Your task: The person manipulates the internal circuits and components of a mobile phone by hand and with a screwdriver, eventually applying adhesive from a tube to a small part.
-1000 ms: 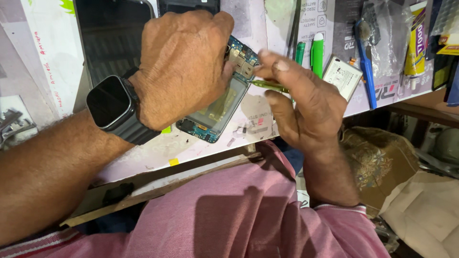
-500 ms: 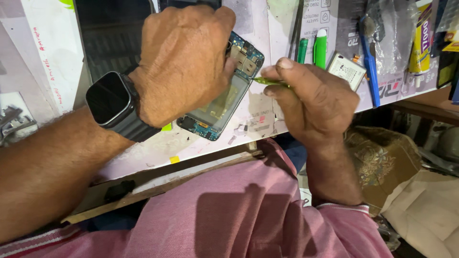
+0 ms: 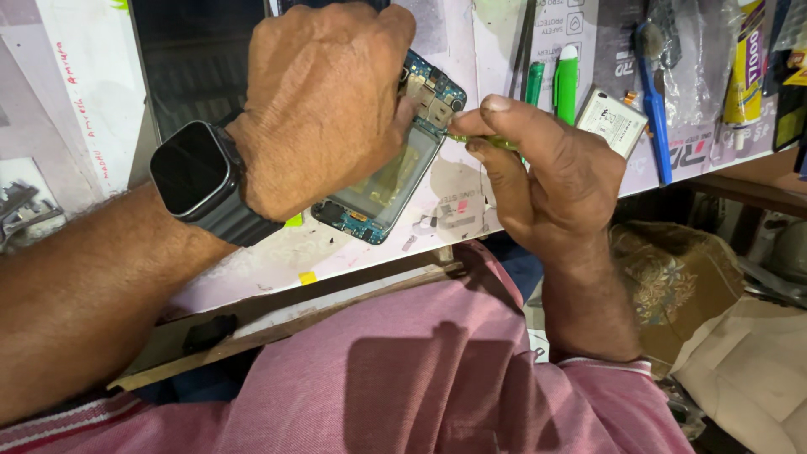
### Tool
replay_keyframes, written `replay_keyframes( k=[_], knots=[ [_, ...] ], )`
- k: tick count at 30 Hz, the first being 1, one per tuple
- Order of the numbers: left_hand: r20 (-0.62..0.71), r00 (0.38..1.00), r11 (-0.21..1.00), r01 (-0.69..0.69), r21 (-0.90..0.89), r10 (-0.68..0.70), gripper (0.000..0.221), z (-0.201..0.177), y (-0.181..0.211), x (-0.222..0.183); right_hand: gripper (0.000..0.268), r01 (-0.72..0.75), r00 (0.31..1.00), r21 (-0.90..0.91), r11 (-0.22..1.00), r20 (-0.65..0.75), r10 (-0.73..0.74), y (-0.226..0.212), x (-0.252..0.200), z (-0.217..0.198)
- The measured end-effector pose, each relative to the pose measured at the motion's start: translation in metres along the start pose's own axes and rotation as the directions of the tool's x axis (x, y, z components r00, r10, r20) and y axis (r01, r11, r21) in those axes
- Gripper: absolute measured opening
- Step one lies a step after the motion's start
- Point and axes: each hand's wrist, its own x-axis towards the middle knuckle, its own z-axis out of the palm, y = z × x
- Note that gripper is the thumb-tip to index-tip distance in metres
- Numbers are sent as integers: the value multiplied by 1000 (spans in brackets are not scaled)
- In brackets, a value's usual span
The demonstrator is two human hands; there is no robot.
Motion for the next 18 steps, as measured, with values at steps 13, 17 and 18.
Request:
replay_keyframes(
  k=[13, 17, 18],
  knots=[
    [-29, 999, 1000, -25, -6, 24, 36, -2, 1, 0, 40, -2, 1000, -66, 998, -27, 0, -4, -2, 3],
    [-7, 1000, 999, -22, -23, 22, 35, -1, -2, -1, 43, -2, 1000, -3, 1000, -20, 2, -3, 1, 2],
    [-8, 1000, 1000, -17, -26, 17, 35, -1, -2, -1, 42, -5, 1000, 15, 1000, -28, 5, -3, 2, 1]
  ],
)
